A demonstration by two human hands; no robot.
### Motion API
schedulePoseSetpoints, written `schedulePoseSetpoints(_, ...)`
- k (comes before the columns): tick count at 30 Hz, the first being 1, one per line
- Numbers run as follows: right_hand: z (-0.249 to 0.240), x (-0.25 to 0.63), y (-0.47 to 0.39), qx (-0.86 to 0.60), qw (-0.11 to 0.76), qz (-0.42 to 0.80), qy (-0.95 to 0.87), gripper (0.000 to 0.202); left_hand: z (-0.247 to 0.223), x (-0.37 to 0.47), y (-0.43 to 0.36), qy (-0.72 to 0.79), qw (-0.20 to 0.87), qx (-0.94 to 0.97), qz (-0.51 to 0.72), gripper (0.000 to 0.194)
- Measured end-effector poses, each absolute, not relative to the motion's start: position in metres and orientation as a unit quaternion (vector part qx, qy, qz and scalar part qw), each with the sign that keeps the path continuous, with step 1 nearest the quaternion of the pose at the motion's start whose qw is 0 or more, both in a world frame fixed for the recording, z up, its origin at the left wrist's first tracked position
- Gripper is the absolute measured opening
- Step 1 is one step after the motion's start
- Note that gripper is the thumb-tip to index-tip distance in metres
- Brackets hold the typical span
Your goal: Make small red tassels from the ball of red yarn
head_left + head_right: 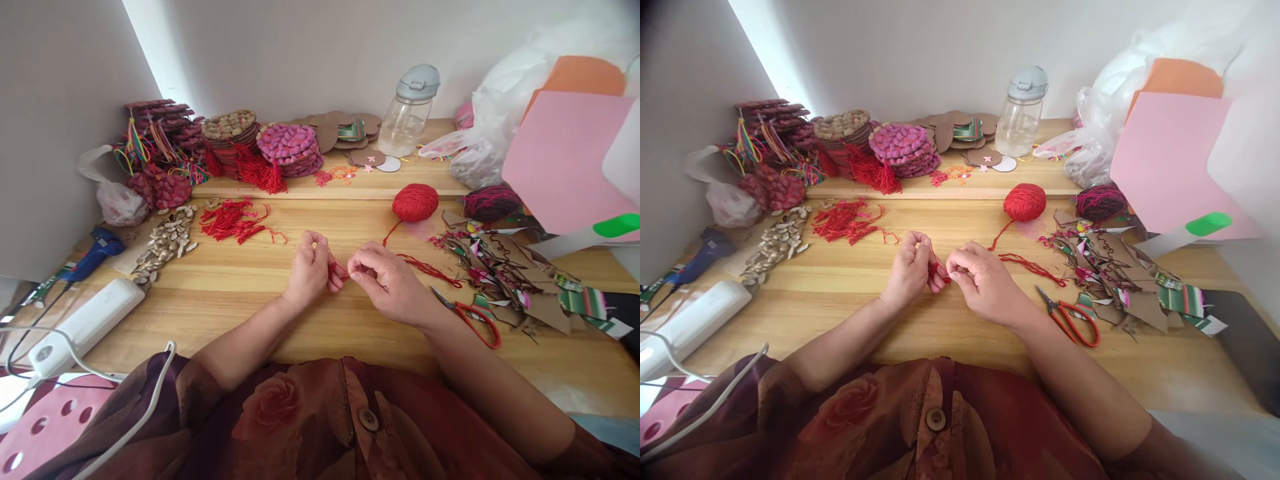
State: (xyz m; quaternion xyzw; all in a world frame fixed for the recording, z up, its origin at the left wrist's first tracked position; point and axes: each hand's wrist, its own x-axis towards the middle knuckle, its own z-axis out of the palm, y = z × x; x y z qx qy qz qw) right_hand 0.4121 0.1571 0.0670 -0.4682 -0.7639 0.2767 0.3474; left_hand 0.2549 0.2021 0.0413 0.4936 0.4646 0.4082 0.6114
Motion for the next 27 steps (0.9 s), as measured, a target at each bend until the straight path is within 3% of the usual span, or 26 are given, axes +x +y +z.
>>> schedulePoseSetpoints(4,0.068,0.413,0.158,-0.475,0.351,0.306,-0.747,0.013,0.039,0.255,0.205,0.466,0.618,0.476,0.419,0.022)
schedulePoseSetpoints(8,0.062,0.412,0.16,-0.502,0.399,0.422,-0.64,0.007,0.038,0.255,0.206,0.438,0.654,0.445,0.429,0.027)
schedulePoseSetpoints(14,0.054,0.413,0.166,-0.517,0.455,0.517,-0.508,0.018,0.039,0.253,0.208,0.392,0.722,0.382,0.423,0.033)
schedulePoseSetpoints(19,0.052,0.414,0.168,-0.509,0.489,0.571,-0.419,0.023,0.043,0.248,0.21,0.355,0.777,0.336,0.396,0.021)
schedulePoseSetpoints(24,0.051,0.415,0.17,-0.493,0.499,0.627,-0.339,0.023,0.041,0.246,0.208,0.299,0.796,0.345,0.398,0.033)
schedulePoseSetpoints(27,0.052,0.416,0.17,-0.479,0.502,0.653,-0.304,0.023,0.039,0.247,0.207,0.291,0.797,0.354,0.394,0.03)
